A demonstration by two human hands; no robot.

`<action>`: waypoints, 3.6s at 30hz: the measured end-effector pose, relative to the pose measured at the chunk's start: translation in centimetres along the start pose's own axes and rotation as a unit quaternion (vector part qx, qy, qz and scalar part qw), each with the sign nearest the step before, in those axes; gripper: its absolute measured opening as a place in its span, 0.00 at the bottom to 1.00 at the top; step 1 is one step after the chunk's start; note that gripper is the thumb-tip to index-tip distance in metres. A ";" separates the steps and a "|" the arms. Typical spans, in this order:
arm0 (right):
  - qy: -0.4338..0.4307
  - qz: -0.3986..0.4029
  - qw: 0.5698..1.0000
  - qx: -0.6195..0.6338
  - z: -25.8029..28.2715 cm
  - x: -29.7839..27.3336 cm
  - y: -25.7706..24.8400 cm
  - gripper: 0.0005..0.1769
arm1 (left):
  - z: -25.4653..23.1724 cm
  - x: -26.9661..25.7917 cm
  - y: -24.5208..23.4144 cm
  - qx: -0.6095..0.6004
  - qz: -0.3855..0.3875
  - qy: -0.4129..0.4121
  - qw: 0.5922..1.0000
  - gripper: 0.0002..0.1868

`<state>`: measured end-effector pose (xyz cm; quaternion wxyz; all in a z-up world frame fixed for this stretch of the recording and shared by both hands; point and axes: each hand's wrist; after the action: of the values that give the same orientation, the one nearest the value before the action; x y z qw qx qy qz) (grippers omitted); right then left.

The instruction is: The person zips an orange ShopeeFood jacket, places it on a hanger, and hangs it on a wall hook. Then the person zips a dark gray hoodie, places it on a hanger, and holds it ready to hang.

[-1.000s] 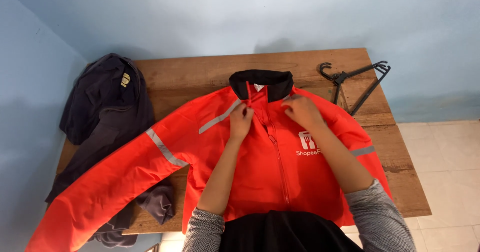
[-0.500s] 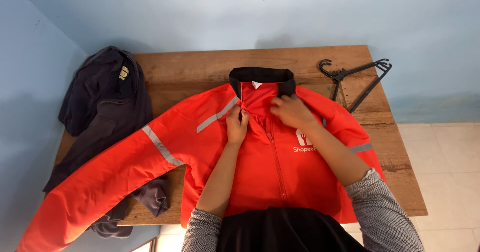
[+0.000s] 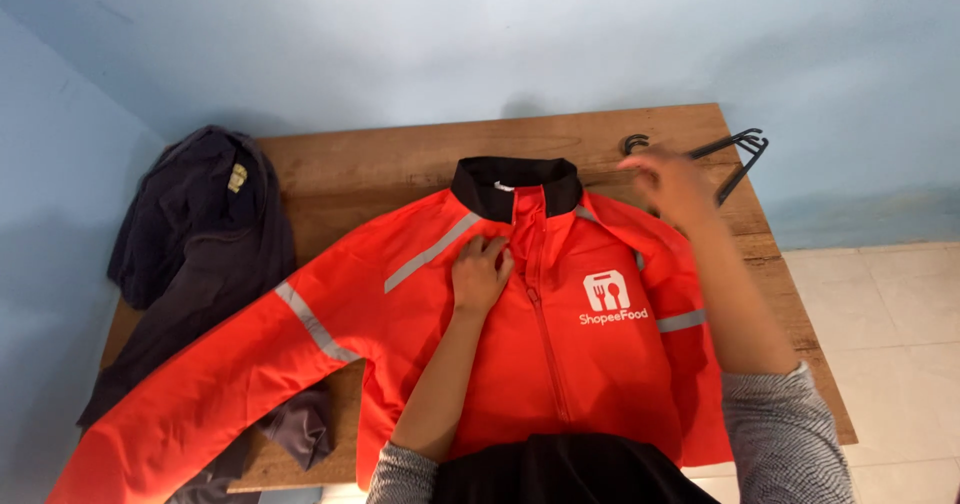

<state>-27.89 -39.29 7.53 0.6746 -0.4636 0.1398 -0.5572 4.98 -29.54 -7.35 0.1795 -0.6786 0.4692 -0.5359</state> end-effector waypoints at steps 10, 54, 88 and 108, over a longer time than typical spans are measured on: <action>0.027 -0.057 0.966 -0.252 -18.0 -0.4 1.8 0.20 | -1.3 1.1 -1.4 -0.003 0.008 -0.041 0.999 0.19; -0.032 -0.254 0.712 0.654 9.1 2.1 -1.9 0.11 | 0.0 2.6 -7.6 -0.211 -0.085 -0.149 0.962 0.15; -0.055 0.078 0.973 0.212 14.4 2.9 10.3 0.14 | -2.3 2.5 -11.1 -0.115 -0.010 -0.059 0.992 0.18; -0.036 0.045 0.990 0.130 11.5 5.1 12.5 0.26 | -1.9 1.8 -2.8 0.042 -0.002 0.176 0.984 0.15</action>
<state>-10.26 -39.07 5.52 0.7578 -0.3850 0.0623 -0.5231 4.52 -29.20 -3.55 0.1218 -0.5667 0.4688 -0.6666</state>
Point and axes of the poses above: each hand's wrist, its own x-axis towards the middle knuckle, its own y-axis out of the palm, z = x × y, and after that the axes turned 8 degrees about x, right-handed
